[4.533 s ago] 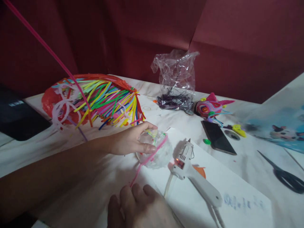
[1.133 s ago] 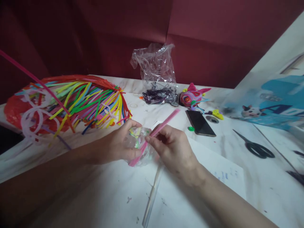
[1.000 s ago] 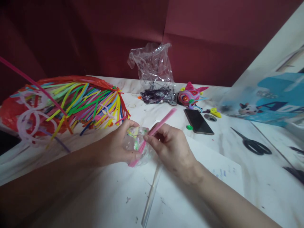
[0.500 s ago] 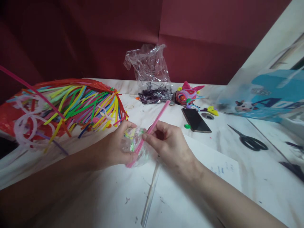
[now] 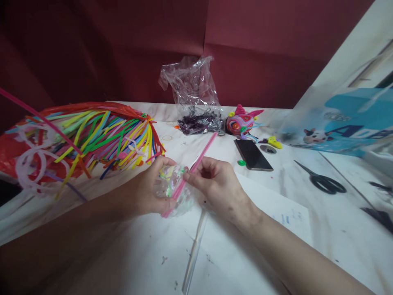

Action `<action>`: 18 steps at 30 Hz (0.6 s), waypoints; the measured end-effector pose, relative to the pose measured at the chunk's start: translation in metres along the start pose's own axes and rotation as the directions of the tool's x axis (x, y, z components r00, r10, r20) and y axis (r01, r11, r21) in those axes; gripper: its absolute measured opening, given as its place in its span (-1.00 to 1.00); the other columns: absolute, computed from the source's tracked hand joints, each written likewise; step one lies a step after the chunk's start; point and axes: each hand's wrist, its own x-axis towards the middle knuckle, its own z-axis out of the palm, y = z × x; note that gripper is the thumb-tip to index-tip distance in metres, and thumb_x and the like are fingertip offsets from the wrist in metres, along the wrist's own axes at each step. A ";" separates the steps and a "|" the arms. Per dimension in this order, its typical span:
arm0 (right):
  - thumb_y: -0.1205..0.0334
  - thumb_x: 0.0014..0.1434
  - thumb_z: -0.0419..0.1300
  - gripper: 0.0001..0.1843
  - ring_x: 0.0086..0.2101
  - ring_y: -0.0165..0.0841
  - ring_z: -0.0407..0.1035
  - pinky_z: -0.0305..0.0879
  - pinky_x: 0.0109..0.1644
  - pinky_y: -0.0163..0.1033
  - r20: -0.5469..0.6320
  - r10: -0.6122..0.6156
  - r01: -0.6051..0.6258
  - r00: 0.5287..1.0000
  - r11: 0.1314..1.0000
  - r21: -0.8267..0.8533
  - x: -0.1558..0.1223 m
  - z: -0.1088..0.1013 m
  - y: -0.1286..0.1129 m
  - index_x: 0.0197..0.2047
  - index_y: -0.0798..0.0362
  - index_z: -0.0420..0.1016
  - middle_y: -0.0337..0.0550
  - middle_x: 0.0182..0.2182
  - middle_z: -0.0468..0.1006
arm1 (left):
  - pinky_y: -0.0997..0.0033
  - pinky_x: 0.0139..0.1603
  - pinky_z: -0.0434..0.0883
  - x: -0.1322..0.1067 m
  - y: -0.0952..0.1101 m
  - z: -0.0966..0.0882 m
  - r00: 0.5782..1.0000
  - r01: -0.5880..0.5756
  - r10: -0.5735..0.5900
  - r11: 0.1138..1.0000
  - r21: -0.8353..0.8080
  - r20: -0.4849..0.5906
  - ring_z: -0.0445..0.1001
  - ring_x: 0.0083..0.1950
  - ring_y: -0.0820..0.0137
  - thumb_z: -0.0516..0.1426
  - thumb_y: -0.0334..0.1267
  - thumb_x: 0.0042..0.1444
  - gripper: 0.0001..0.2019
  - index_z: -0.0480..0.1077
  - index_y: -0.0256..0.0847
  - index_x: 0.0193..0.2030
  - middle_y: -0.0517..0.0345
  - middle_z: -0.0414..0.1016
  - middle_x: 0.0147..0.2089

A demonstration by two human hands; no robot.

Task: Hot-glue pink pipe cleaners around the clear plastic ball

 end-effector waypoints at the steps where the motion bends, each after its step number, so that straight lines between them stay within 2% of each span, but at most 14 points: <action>1: 0.08 -0.01 0.34 -0.62 -0.64 -0.50 0.16 0.14 -0.63 -0.43 0.003 0.002 -0.002 1.000 1.000 0.006 -0.001 0.000 0.000 -0.50 0.16 0.28 -0.26 -0.61 0.28 | 0.52 -0.54 0.18 0.000 0.001 0.000 1.000 -0.002 0.002 1.000 -0.001 0.001 0.19 -0.50 0.53 0.22 -0.30 -0.16 -0.36 0.01 -0.21 0.06 0.38 0.20 -0.46; 5: 0.05 -0.03 0.38 -0.58 -0.66 -0.50 0.14 0.12 -0.65 -0.43 0.005 0.010 -0.010 1.000 1.000 0.030 -0.001 -0.002 0.002 -0.51 0.15 0.25 -0.28 -0.63 0.26 | 0.52 -0.54 0.17 -0.001 0.002 -0.002 1.000 0.000 0.000 1.000 -0.006 0.012 0.17 -0.50 0.53 0.22 -0.30 -0.15 -0.36 0.01 -0.22 0.06 0.38 0.16 -0.46; 10: 0.02 -0.05 0.40 -0.55 -0.67 -0.51 0.14 0.12 -0.66 -0.44 0.010 0.019 -0.020 1.000 0.999 0.036 0.004 -0.002 0.005 -0.48 0.15 0.26 -0.29 -0.62 0.27 | 0.50 -0.49 0.21 -0.001 0.001 -0.002 1.000 0.006 -0.006 1.000 -0.005 0.020 0.22 -0.44 0.50 0.23 -0.31 -0.16 -0.34 -0.01 -0.21 0.07 0.31 0.23 -0.37; 18: -0.07 -0.10 0.44 -0.48 -0.66 -0.48 0.17 0.16 -0.64 -0.41 -0.012 0.032 -0.031 0.999 0.999 0.020 0.000 -0.002 0.001 -0.44 0.15 0.28 -0.26 -0.60 0.30 | 0.51 -0.49 0.21 -0.002 -0.001 -0.007 0.998 0.009 -0.006 0.998 -0.058 0.055 0.25 -0.42 0.50 0.23 -0.37 -0.17 -0.35 -0.01 -0.16 0.04 0.33 0.21 -0.36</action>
